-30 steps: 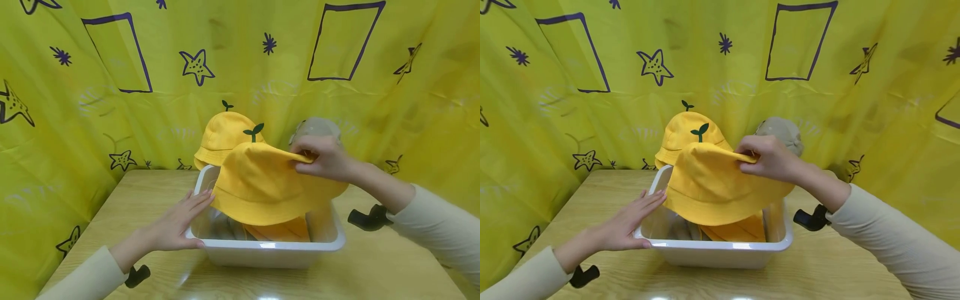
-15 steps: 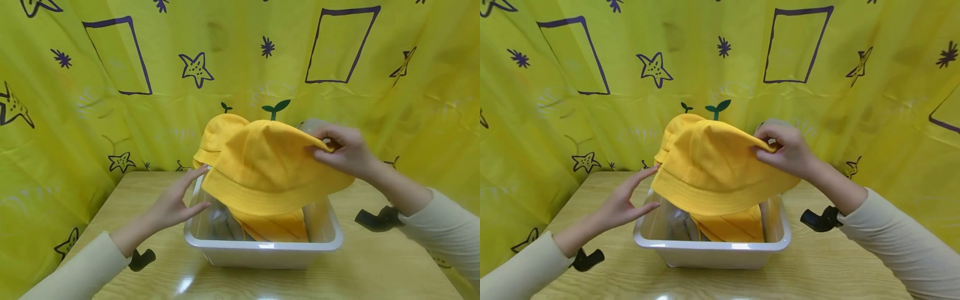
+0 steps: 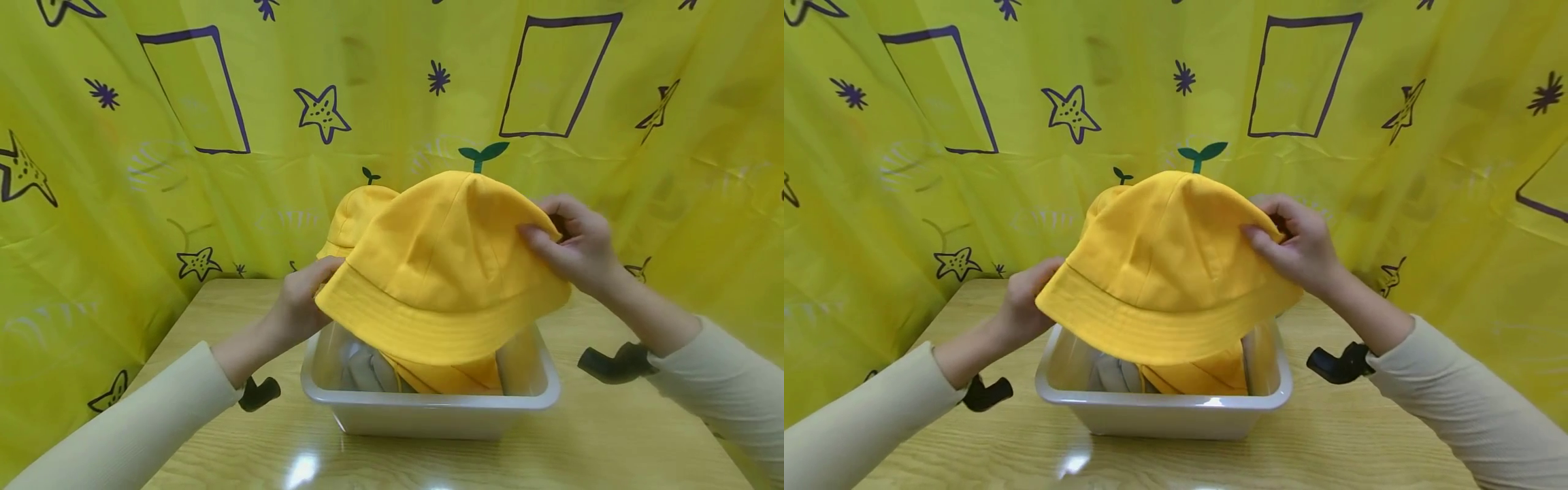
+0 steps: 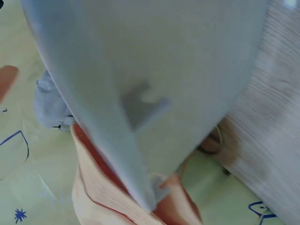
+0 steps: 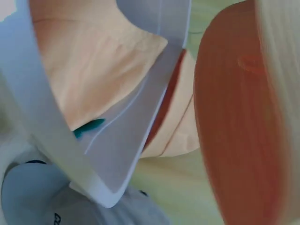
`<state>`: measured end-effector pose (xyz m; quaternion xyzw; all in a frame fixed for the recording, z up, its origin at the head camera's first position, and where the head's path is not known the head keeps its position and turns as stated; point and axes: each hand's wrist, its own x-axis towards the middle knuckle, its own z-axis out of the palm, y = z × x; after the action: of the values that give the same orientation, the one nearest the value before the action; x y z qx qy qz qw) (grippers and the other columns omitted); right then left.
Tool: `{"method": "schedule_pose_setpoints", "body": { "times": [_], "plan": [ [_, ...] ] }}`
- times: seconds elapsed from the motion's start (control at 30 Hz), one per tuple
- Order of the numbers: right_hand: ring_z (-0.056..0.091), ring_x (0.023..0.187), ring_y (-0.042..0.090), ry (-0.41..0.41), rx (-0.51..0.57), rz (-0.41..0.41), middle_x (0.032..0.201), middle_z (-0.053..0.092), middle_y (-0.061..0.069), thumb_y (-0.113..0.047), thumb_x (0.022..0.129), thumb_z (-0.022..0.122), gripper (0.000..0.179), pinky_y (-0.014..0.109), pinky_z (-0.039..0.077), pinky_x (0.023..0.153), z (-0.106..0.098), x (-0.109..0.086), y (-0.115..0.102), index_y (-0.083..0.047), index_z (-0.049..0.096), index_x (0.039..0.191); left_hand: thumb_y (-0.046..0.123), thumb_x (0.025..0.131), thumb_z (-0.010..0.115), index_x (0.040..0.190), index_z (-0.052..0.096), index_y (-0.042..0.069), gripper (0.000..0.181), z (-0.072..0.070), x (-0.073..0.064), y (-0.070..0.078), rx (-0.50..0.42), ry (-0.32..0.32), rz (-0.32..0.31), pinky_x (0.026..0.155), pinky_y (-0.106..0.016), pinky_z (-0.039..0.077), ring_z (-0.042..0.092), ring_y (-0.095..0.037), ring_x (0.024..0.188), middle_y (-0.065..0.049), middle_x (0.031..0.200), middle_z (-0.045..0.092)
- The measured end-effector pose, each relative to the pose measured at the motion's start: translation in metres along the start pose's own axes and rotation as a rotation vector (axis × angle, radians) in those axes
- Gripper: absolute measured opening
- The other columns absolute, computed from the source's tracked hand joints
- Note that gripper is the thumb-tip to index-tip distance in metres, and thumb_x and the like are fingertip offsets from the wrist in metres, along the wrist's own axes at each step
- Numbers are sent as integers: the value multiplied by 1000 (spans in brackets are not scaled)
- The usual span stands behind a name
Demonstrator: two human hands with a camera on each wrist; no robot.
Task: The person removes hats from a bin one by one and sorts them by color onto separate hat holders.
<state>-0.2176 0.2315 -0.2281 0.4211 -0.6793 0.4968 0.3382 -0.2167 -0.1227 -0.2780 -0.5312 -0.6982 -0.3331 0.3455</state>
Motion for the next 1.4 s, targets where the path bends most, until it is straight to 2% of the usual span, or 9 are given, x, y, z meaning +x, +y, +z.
{"method": "schedule_pose_setpoints", "body": {
  "times": [0.07, 0.1, 0.33, 0.47, 0.63, 0.77, 0.93, 1.13, 1.4],
  "plan": [
    [56, 60, 1, -34, 0, 129, 80, 64, -8, 1, 84, 66, 9, 10, 46, 50, -2, -1, 3, 8, 61, 82, 23, 96, 54, 97, 61, -5, 29, 1, 5, 2, -70, 43, 3, 64, -23, 55, 66, -20, 68, -11, 82, 67],
    [56, 60, 2, -57, -6, 200, 79, 64, -8, 6, 84, 65, 3, 11, 47, 50, -3, -1, 5, 5, 62, 83, 24, 95, 55, 95, 59, -9, 34, 2, 7, 1, 53, 112, 75, 64, -25, 57, 68, -23, 68, -15, 82, 67],
    [62, 70, 2, -253, -160, 567, 78, 64, -12, -7, 88, 65, 10, 16, 52, 62, -5, -3, 20, 2, 61, 90, 16, 92, 59, 89, 59, -8, 25, 11, 23, 2, -115, 97, 182, 61, -20, 56, 66, -21, 64, -16, 79, 64],
    [60, 72, 0, -287, -229, 597, 77, 63, -11, -10, 88, 67, 15, 14, 50, 64, 4, -1, 30, 5, 62, 90, 7, 89, 60, 87, 59, -7, 15, 19, 31, 2, -106, 69, 250, 59, -20, 55, 64, -18, 60, -13, 74, 62],
    [58, 82, 11, -147, -318, 580, 95, 64, 10, -9, 88, 66, 26, 14, 48, 70, 21, 4, 22, 8, 59, 107, -13, 72, 63, 82, 58, -8, 12, 26, 50, 9, -85, 169, 140, 53, -18, 52, 60, -17, 55, -15, 71, 62],
    [53, 105, 24, 52, -366, 467, 119, 55, 20, -4, 87, 65, 42, 19, 44, 88, 37, 3, 0, 8, 49, 124, -21, 67, 60, 80, 57, -9, 17, 31, 67, 14, -149, 256, -7, 46, -17, 45, 53, -16, 50, -17, 68, 60],
    [56, 97, 19, 204, -354, 77, 103, 61, 21, -4, 82, 71, 30, 20, 45, 88, 51, -1, -23, 10, 60, 106, -19, 70, 56, 78, 57, -8, 14, 41, 77, 15, -179, 321, -116, 44, -17, 40, 48, -13, 49, -16, 65, 58],
    [55, 84, 22, 65, -353, -194, 91, 63, 19, -44, 82, 70, 57, 18, 43, 84, 70, -9, -47, 10, 61, 97, -19, 70, 56, 78, 58, -9, 13, 47, 81, 15, -195, 328, -140, 45, -17, 41, 51, -14, 51, -16, 67, 59],
    [52, 95, 34, -111, -470, -257, 104, 54, 23, -34, 82, 72, 56, 30, 42, 82, 87, -21, -56, 11, 53, 109, -17, 70, 58, 80, 59, -8, 13, 46, 79, 16, -157, 309, -137, 46, -19, 43, 53, -17, 52, -16, 68, 60]
  ]
}}
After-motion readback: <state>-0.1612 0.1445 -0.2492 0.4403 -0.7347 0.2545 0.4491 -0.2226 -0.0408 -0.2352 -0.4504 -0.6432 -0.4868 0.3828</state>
